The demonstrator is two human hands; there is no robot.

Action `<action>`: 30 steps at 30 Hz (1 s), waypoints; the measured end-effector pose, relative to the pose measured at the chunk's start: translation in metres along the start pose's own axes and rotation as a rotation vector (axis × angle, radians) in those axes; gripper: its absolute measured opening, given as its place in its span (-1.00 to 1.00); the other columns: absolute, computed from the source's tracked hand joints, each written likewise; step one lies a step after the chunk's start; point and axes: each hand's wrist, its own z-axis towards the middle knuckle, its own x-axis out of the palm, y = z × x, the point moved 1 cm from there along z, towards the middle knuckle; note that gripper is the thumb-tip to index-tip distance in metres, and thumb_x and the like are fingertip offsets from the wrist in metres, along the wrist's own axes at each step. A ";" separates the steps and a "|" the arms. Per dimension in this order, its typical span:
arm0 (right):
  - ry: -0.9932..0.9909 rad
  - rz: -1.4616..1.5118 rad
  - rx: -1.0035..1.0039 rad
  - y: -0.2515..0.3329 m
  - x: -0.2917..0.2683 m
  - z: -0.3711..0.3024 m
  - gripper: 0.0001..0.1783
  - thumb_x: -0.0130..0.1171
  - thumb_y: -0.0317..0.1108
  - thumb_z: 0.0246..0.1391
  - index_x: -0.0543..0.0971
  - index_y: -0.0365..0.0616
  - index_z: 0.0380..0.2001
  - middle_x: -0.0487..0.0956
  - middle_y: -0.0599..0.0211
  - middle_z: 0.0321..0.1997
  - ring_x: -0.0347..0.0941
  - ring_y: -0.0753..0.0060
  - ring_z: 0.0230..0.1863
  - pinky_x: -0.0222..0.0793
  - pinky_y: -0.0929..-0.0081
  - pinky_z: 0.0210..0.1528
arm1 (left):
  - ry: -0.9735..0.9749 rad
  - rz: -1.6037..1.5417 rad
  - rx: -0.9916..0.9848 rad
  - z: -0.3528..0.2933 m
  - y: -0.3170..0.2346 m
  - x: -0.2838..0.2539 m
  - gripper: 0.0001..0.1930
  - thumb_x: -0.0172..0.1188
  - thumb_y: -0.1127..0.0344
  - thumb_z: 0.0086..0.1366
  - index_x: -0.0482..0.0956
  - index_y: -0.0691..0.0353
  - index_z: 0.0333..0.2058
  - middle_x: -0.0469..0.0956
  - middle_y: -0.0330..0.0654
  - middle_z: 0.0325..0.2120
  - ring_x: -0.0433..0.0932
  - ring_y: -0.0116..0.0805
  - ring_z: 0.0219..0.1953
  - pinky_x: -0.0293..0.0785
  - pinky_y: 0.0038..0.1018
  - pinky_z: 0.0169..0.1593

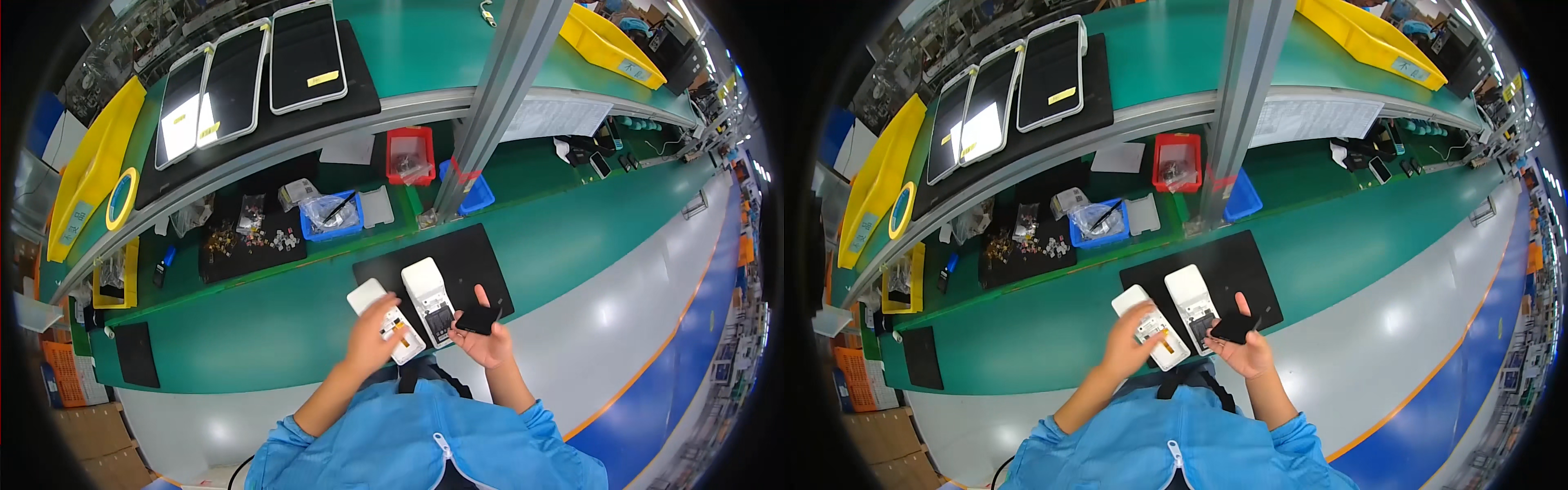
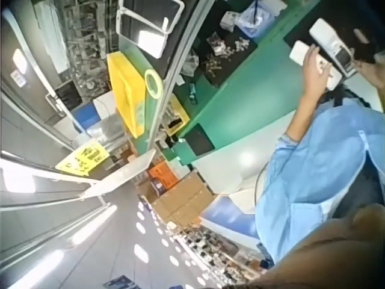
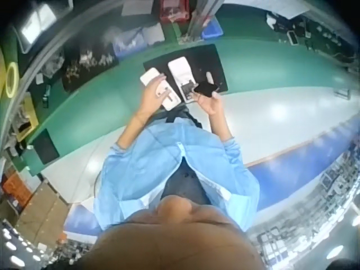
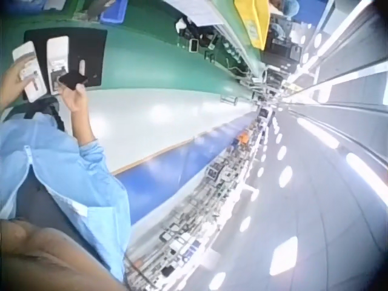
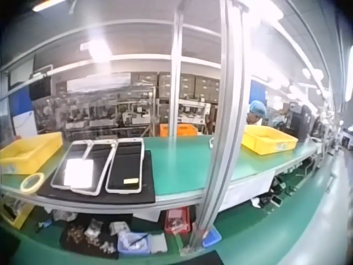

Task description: The person picks up a white plastic component and fits it into a handheld device, securing it with a screwdriver. They then insert a small card into a slot, connect a ribbon cable, and install a battery before snapping the screen onto the front.

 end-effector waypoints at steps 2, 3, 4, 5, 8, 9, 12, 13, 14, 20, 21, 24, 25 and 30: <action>0.028 -0.116 -0.051 -0.017 0.008 -0.008 -0.28 0.30 -0.27 0.00 0.25 0.17 0.23 0.47 0.14 0.10 0.44 0.06 0.10 0.34 0.08 0.20 | 0.173 -0.113 0.189 -0.002 -0.028 0.004 -0.40 0.36 0.27 0.08 0.41 0.29 0.10 0.38 0.04 0.14 0.33 0.02 0.21 0.25 -0.19 0.24; -0.029 -0.152 -0.034 -0.025 0.015 -0.008 -0.33 0.32 -0.26 0.02 0.29 0.10 0.19 0.45 0.16 0.11 0.44 0.15 0.09 0.37 0.11 0.17 | 0.233 -0.137 0.277 -0.003 -0.041 0.006 -0.41 0.35 0.30 0.08 0.41 0.28 0.10 0.39 0.02 0.13 0.34 0.00 0.20 0.26 -0.21 0.24; -0.053 -0.259 -0.037 -0.033 0.003 -0.009 -0.40 0.28 -0.28 0.07 0.32 0.04 0.17 0.45 0.17 0.12 0.43 0.19 0.10 0.37 0.14 0.16 | 0.226 -0.152 0.313 -0.004 -0.049 0.007 -0.51 0.32 0.34 0.11 0.48 0.28 0.04 0.49 -0.02 0.03 0.43 -0.03 0.11 0.36 -0.24 0.15; -0.077 -0.366 -0.041 -0.040 -0.002 -0.008 -0.47 0.24 -0.29 0.11 0.34 -0.01 0.14 0.44 0.18 0.13 0.42 0.23 0.12 0.38 0.17 0.16 | 0.232 -0.148 0.317 -0.005 -0.044 0.007 -0.51 0.32 0.34 0.11 0.48 0.28 0.04 0.49 -0.02 0.03 0.43 -0.03 0.11 0.36 -0.24 0.15; -0.166 -0.575 0.039 -0.054 -0.013 -0.013 -0.54 0.14 -0.28 0.21 0.35 -0.13 0.14 0.43 0.21 0.14 0.41 0.31 0.11 0.37 0.28 0.13 | 0.208 -0.153 0.274 -0.004 -0.021 0.008 -0.75 0.22 0.41 0.22 0.57 0.33 -0.12 0.62 -0.15 -0.28 0.57 -0.23 -0.21 0.48 -0.34 -0.12; -0.265 -0.763 0.067 -0.058 -0.020 -0.015 -0.53 0.12 -0.27 0.23 0.33 -0.15 0.16 0.43 0.21 0.14 0.41 0.34 0.10 0.37 0.33 0.12 | 0.213 -0.149 0.276 -0.006 -0.008 0.009 -0.75 0.22 0.41 0.22 0.57 0.33 -0.12 0.62 -0.15 -0.28 0.57 -0.23 -0.21 0.48 -0.34 -0.12; -0.324 -1.175 -0.040 -0.073 -0.002 -0.019 -0.37 0.29 -0.30 0.07 0.32 -0.19 0.18 0.42 0.16 0.14 0.40 0.35 0.10 0.36 0.40 0.08 | 0.411 -0.639 -0.298 -0.016 0.036 0.020 -0.85 0.22 0.36 0.26 0.58 0.34 -0.28 0.57 -0.25 -0.48 0.47 -0.56 -0.47 0.43 -0.53 -0.35; -0.362 -1.354 -0.047 -0.077 0.011 -0.021 -0.33 0.35 -0.32 0.01 0.33 -0.20 0.18 0.41 0.12 0.15 0.39 0.34 0.11 0.35 0.40 0.08 | 0.421 -0.634 -0.301 -0.018 0.046 0.022 -0.85 0.22 0.36 0.26 0.58 0.34 -0.28 0.57 -0.25 -0.48 0.47 -0.56 -0.47 0.43 -0.53 -0.35; -0.279 -1.654 -0.081 -0.080 0.017 -0.021 -0.22 0.44 -0.35 -0.17 0.35 -0.20 0.16 0.40 0.05 0.15 0.40 0.19 0.11 0.36 0.33 0.09 | 0.456 -0.591 -0.348 -0.019 0.052 0.024 -0.84 0.22 0.36 0.25 0.58 0.35 -0.29 0.57 -0.25 -0.50 0.47 -0.56 -0.47 0.43 -0.52 -0.35; -0.312 -2.107 -0.380 -0.110 -0.011 -0.019 -0.17 0.46 -0.31 -0.32 0.38 -0.22 0.12 0.45 0.06 0.07 0.40 -0.04 0.05 0.36 0.19 0.09 | 0.400 -0.319 -0.294 -0.011 0.062 0.025 -0.75 0.28 0.30 0.22 0.56 0.40 -0.26 0.60 -0.08 -0.32 0.55 -0.38 -0.34 0.46 -0.45 -0.27; -0.383 -2.100 -0.379 -0.112 -0.017 -0.020 -0.18 0.47 -0.30 -0.33 0.40 -0.24 0.10 0.47 0.07 0.05 0.40 -0.03 0.05 0.36 0.20 0.10 | 0.427 -0.317 -0.284 -0.002 0.056 0.016 -0.75 0.28 0.30 0.22 0.56 0.40 -0.26 0.60 -0.08 -0.32 0.55 -0.38 -0.34 0.46 -0.45 -0.27; -0.516 -2.139 -0.309 -0.123 -0.027 -0.013 -0.21 0.43 -0.20 -0.27 0.41 -0.24 0.10 0.49 0.08 0.02 0.41 0.00 0.04 0.37 0.22 0.07 | -0.107 0.269 0.372 0.033 0.055 -0.014 -0.53 0.37 0.24 0.11 0.50 0.39 -0.07 0.54 0.08 -0.12 0.56 -0.12 -0.19 0.49 -0.29 -0.13; -0.571 -2.154 -0.244 -0.127 -0.028 -0.010 -0.21 0.41 -0.16 -0.25 0.41 -0.22 0.11 0.49 0.09 0.00 0.41 0.01 0.02 0.38 0.22 0.06 | -0.047 0.297 0.278 0.040 0.071 -0.014 -0.40 0.40 0.19 0.06 0.42 0.37 0.02 0.50 0.11 -0.06 0.53 -0.01 -0.11 0.46 -0.24 -0.05; -0.558 -2.403 -0.256 -0.137 -0.030 0.004 -0.20 0.39 -0.09 -0.22 0.41 -0.19 0.12 0.47 0.15 -0.12 0.41 0.07 -0.08 0.38 0.24 -0.02 | 0.367 0.157 -0.058 0.051 0.102 -0.014 -0.14 0.45 0.10 -0.04 0.26 0.36 0.19 0.43 0.19 0.05 0.46 0.12 0.05 0.41 -0.17 0.07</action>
